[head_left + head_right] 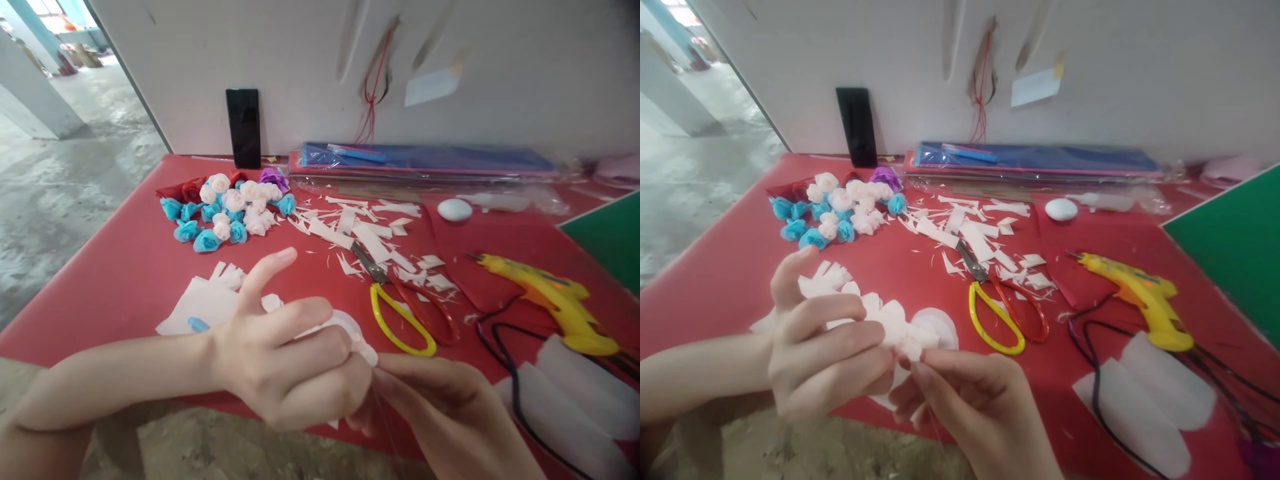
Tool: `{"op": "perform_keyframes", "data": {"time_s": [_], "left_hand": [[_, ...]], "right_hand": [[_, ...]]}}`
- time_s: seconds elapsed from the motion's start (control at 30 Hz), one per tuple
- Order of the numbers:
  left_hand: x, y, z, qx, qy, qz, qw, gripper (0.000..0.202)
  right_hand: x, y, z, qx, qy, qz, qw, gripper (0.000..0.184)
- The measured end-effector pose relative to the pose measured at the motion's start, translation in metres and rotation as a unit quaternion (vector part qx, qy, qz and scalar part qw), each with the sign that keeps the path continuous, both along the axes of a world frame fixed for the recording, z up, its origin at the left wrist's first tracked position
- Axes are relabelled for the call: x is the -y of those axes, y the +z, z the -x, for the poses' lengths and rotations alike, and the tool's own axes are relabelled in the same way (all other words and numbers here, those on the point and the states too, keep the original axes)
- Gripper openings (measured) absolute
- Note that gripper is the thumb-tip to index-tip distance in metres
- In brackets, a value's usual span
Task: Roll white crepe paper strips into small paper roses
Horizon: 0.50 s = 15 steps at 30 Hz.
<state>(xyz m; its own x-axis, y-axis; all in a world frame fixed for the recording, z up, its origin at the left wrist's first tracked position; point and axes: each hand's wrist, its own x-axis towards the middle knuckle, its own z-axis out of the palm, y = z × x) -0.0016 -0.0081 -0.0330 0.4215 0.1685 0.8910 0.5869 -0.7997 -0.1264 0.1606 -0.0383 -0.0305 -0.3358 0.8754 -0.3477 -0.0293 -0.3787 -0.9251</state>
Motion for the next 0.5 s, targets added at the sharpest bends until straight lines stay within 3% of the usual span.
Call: {"op": "perform_keyframes", "data": {"time_s": [0.3,0.5], "left_hand": [[-0.0006,-0.0039,0.0022,-0.015,0.006,0.005,1.0,0.01],[0.0004,-0.003,0.0008,-0.017,0.012,0.048,0.999,0.006]], "right_hand": [[-0.0003,0.0008,-0.0035,0.02,0.032,-0.009,0.999,0.021],[0.0005,0.0013,-0.0048,0.034,0.05,-0.026,0.998,0.024]]}}
